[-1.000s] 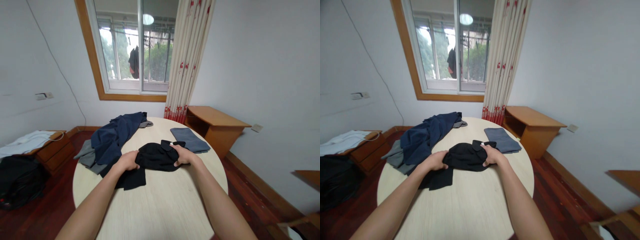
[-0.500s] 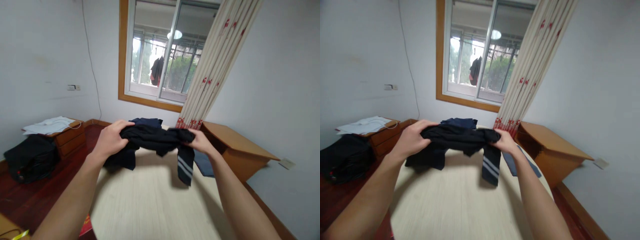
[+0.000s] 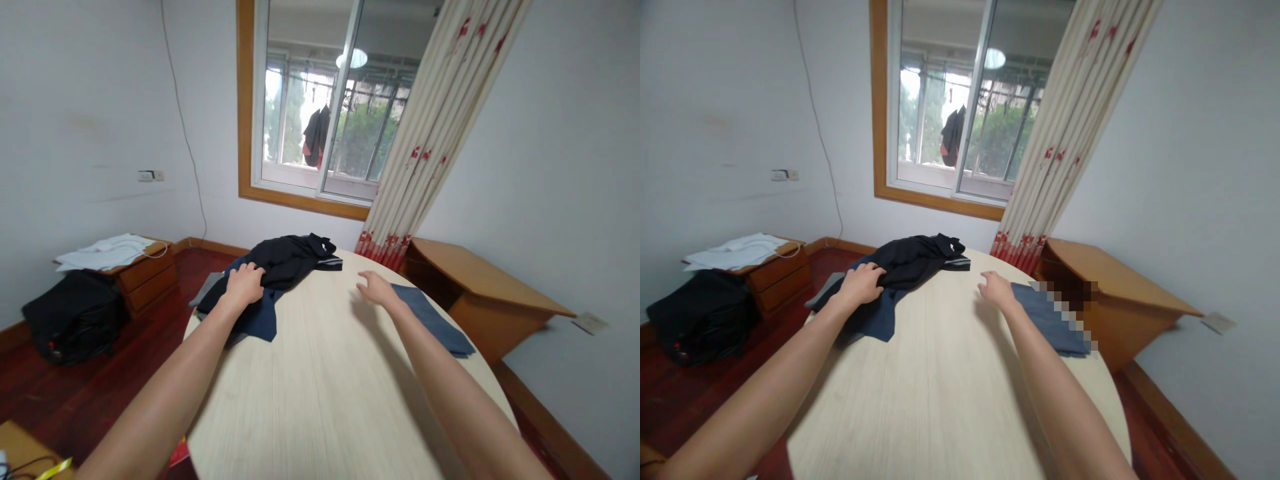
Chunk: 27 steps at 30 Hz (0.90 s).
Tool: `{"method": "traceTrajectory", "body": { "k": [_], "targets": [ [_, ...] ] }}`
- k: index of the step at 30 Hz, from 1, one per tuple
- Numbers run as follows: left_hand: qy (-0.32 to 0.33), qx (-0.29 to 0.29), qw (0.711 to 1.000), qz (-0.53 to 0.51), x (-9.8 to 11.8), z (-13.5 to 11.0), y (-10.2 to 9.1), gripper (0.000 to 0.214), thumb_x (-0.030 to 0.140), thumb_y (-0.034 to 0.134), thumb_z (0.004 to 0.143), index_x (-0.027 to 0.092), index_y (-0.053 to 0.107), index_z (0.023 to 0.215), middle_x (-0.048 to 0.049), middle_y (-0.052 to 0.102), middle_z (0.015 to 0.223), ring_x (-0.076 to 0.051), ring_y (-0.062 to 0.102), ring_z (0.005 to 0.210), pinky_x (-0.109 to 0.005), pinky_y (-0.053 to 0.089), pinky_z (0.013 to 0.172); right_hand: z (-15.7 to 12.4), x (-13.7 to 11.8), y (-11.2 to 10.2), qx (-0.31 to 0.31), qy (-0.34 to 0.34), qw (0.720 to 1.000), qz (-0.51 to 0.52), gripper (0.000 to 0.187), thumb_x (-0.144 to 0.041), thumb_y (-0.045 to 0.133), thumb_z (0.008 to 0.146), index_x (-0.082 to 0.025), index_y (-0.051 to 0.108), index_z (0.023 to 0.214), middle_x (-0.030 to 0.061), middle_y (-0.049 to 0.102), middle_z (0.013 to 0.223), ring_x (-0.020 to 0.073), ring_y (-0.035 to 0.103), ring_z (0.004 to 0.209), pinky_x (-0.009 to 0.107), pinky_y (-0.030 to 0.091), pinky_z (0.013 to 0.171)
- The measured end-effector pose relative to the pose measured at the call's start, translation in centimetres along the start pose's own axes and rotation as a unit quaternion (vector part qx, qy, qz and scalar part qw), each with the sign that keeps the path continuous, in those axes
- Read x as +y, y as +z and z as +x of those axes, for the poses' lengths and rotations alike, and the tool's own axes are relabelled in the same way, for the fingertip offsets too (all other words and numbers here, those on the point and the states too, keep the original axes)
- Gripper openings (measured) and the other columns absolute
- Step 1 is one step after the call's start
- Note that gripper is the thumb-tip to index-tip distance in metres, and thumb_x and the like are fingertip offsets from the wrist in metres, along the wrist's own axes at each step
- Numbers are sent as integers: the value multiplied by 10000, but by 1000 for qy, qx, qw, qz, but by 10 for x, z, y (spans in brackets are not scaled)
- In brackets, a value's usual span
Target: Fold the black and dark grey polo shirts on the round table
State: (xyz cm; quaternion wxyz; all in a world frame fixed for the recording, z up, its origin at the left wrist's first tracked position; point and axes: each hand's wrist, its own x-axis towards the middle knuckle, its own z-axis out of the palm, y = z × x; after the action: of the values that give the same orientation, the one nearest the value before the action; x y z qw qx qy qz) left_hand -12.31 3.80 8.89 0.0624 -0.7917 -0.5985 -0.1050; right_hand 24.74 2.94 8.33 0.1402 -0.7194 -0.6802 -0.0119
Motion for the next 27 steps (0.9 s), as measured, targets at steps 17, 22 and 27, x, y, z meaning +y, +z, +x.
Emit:
{"method": "traceTrajectory", "body": {
  "k": [17, 22, 27],
  "targets": [
    [213, -72, 955, -193, 130, -53, 69, 308, 360, 585, 862, 205, 695, 1105, -112, 633, 1282, -279, 553, 1206, -413, 413, 1029, -118, 96, 29, -16, 249, 966, -74, 523, -416, 545, 878, -134, 571, 1317, 221, 589, 1269, 355, 573, 1163, 468, 457, 918],
    [220, -63, 944, -237, 123, -49, 73, 279, 368, 582, 864, 218, 713, 1059, -93, 664, 1249, -264, 574, 1174, -402, 410, 1044, -115, 97, 22, 47, 266, 962, -43, 374, -223, 473, 871, -144, 655, 1188, 183, 687, 1105, 296, 657, 1032, 375, 482, 860],
    [191, -45, 939, -283, 122, -47, 80, 415, 369, 575, 870, 193, 619, 1243, -110, 632, 1295, -263, 577, 1199, -397, 417, 1048, -118, 81, 19, 64, 153, 966, 198, 250, -322, 580, 800, -170, 721, 940, 89, 727, 973, 264, 657, 974, 342, 487, 866]
  ]
}}
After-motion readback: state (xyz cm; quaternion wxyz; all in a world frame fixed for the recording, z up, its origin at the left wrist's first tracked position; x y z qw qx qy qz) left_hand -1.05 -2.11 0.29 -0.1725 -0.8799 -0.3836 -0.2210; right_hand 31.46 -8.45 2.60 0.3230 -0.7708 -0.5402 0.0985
